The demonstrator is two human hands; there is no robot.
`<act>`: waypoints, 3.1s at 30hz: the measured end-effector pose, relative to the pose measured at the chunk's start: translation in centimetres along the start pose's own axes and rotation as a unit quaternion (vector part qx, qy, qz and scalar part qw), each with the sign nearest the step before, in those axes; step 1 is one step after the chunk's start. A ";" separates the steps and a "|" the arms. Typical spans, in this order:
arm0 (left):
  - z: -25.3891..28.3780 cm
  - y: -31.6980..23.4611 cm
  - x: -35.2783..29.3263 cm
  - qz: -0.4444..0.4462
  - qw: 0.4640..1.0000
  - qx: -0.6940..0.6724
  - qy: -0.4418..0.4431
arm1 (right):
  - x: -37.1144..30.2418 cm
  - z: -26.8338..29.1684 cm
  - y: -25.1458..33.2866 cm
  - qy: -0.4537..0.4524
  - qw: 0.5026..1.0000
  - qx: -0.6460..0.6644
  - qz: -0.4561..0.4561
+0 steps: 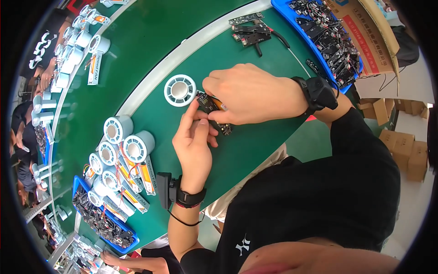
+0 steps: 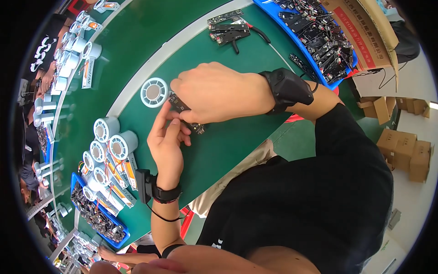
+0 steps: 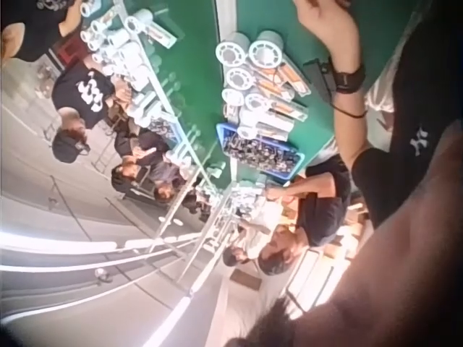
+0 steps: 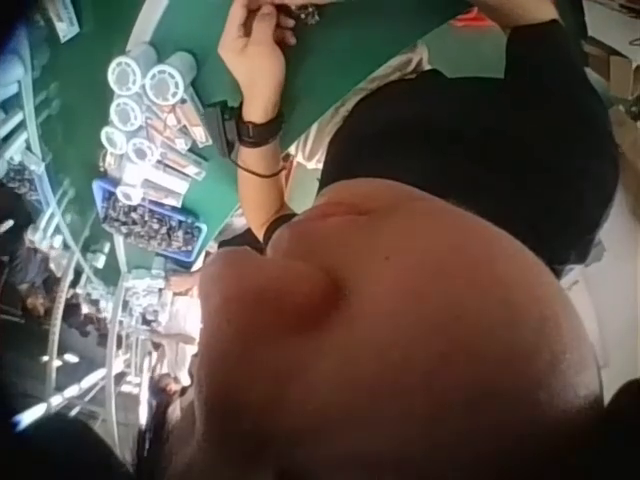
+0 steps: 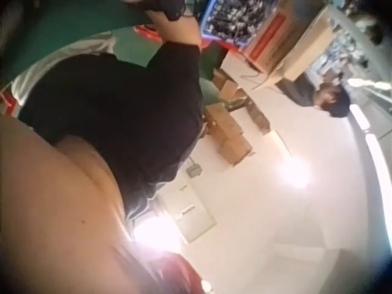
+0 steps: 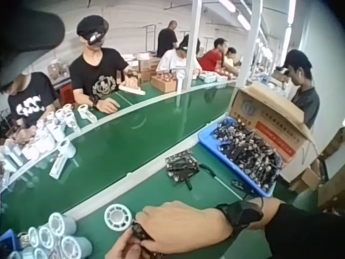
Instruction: Assemble small electronic components on a factory production line.
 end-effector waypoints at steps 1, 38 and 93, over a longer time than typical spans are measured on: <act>0.0 0.1 0.0 0.014 0.999 -0.033 0.005 | 0.1 -0.1 -0.1 0.002 1.000 0.000 0.001; -0.8 1.0 1.6 0.057 0.984 -0.144 -0.086 | 2.8 -0.8 -3.3 0.048 0.968 0.245 0.001; -0.5 -5.2 -0.1 -0.358 0.848 0.389 -0.034 | 1.8 -3.4 -2.5 -0.155 0.945 0.277 -0.080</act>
Point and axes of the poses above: each hand's wrist, its own x-axis towards the middle knuckle, its own z-axis out of the back of the hand, y = z × x, the point moved 10 cm from there along x, towards the middle knuckle, and after that the axes turned 3 degrees about -x, right-handed, at the moved point
